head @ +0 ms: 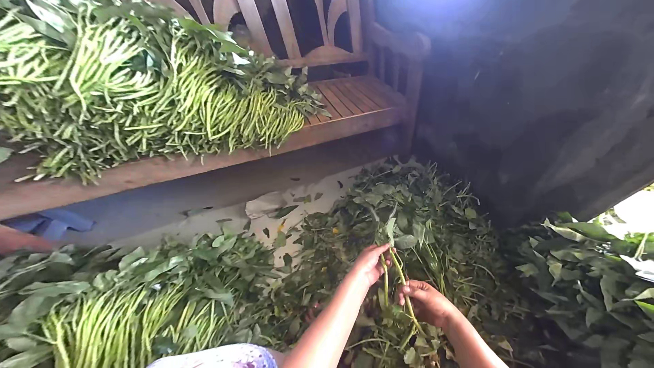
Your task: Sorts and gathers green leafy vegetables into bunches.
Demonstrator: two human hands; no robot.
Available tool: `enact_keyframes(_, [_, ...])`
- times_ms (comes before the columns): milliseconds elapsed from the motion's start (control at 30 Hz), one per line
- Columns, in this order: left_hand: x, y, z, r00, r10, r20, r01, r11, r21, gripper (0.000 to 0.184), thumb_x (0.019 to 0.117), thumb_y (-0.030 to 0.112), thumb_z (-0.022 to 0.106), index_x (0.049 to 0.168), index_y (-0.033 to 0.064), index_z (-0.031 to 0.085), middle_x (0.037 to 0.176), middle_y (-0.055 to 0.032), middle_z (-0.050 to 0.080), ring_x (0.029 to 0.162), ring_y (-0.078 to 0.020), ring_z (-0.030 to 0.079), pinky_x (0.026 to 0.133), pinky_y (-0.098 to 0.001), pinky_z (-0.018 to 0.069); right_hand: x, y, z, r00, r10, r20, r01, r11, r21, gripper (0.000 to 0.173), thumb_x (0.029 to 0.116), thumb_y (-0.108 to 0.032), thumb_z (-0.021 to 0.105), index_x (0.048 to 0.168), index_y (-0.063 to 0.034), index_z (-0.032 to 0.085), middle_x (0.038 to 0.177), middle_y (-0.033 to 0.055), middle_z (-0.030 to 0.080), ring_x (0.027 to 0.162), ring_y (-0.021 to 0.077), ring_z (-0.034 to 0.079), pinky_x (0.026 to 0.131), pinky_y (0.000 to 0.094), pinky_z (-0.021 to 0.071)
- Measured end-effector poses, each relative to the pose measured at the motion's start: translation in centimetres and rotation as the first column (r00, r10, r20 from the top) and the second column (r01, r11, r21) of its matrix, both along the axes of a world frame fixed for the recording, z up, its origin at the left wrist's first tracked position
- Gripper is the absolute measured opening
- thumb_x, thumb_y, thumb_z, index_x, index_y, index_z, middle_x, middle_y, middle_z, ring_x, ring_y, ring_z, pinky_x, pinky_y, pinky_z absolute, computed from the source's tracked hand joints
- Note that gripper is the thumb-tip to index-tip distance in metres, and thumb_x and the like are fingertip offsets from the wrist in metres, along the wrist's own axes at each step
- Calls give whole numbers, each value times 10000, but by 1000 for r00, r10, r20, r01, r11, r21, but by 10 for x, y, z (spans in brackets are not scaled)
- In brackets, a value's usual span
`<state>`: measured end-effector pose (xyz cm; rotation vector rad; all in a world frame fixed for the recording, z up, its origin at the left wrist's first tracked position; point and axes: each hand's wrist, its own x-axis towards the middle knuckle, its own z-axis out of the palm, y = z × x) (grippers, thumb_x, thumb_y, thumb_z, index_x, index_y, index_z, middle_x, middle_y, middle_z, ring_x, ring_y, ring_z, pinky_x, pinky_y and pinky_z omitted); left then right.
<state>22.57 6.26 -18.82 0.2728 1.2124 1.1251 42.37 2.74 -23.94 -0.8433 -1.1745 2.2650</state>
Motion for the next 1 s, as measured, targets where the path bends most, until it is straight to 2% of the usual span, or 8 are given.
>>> enact_keyframes(133, [-8, 2, 1, 998, 16, 56, -14, 1000, -27, 162, 1080, 143, 486, 1134, 16, 572, 850, -87, 628, 586, -116, 557, 549, -232, 501, -14, -17, 10, 987, -159, -10, 159, 987, -34, 207, 1028, -223, 522, 895, -136, 656, 809, -52, 653, 703, 24, 607, 645, 184, 523])
enact_keyframes(333, [-8, 2, -11, 994, 107, -7, -107, 993, -53, 141, 1066, 119, 516, 1138, 8, 565, 869, -101, 630, 572, -115, 536, 517, -230, 472, -13, -16, 5, 938, -172, 302, 59, 936, 348, 316, 1005, -331, 633, 802, -98, 702, 695, -85, 632, 545, -19, 484, 532, 191, 416])
enact_keyframes(533, [-11, 0, -17, 984, 42, -173, -44, 999, -7, 198, 1062, 135, 550, 1214, 10, 568, 910, -108, 657, 621, -124, 572, 547, -241, 479, -8, -20, 2, 693, -77, 717, -387, 799, 460, 446, 1011, -402, 632, 992, 33, 730, 951, 186, 711, 903, 284, 682, 895, 496, 538])
enact_keyframes(633, [-11, 2, -15, 977, 40, -209, -34, 999, 31, 212, 1066, 129, 541, 1241, 12, 566, 928, -108, 660, 627, -122, 574, 542, -242, 475, -8, -26, 5, 616, -101, 782, -468, 751, 465, 363, 1020, -291, 614, 1088, 48, 724, 1138, 233, 697, 1104, 350, 669, 1029, 510, 504])
enact_keyframes(767, [-23, 5, -34, 974, 225, -38, -228, 970, -85, 153, 1070, 133, 498, 1098, 5, 577, 798, -87, 589, 538, -119, 506, 495, -241, 461, -12, -35, 23, 613, -370, 699, -338, 677, 654, 327, 1035, -240, 550, 1054, 32, 731, 1132, 197, 695, 1049, 299, 689, 979, 437, 541])
enact_keyframes(900, [-36, 1, -61, 922, 380, 79, -358, 912, -202, 150, 1072, 156, 470, 1006, 33, 527, 722, -63, 501, 515, -131, 482, 479, -251, 475, -18, -43, 23, 693, -661, 288, -49, 355, 934, 222, 992, -142, 579, 912, -14, 742, 933, 122, 702, 839, 196, 700, 778, 330, 600])
enact_keyframes(933, [-42, 0, -66, 930, 364, 47, -349, 917, -192, 163, 1076, 167, 471, 1024, 29, 539, 735, -65, 513, 531, -133, 492, 495, -255, 480, -15, -44, 27, 710, -636, 302, -49, 383, 922, 230, 997, -145, 568, 917, -16, 741, 927, 117, 699, 848, 191, 696, 788, 330, 596])
enact_keyframes(1000, [-44, -2, -60, 964, 266, -28, -267, 950, -159, 190, 1077, 175, 481, 1108, 10, 571, 824, -92, 576, 595, -148, 541, 540, -270, 500, -5, -40, 43, 707, -318, 631, -292, 681, 671, 307, 1046, -210, 527, 1063, 5, 745, 1034, 168, 723, 971, 254, 705, 926, 417, 567])
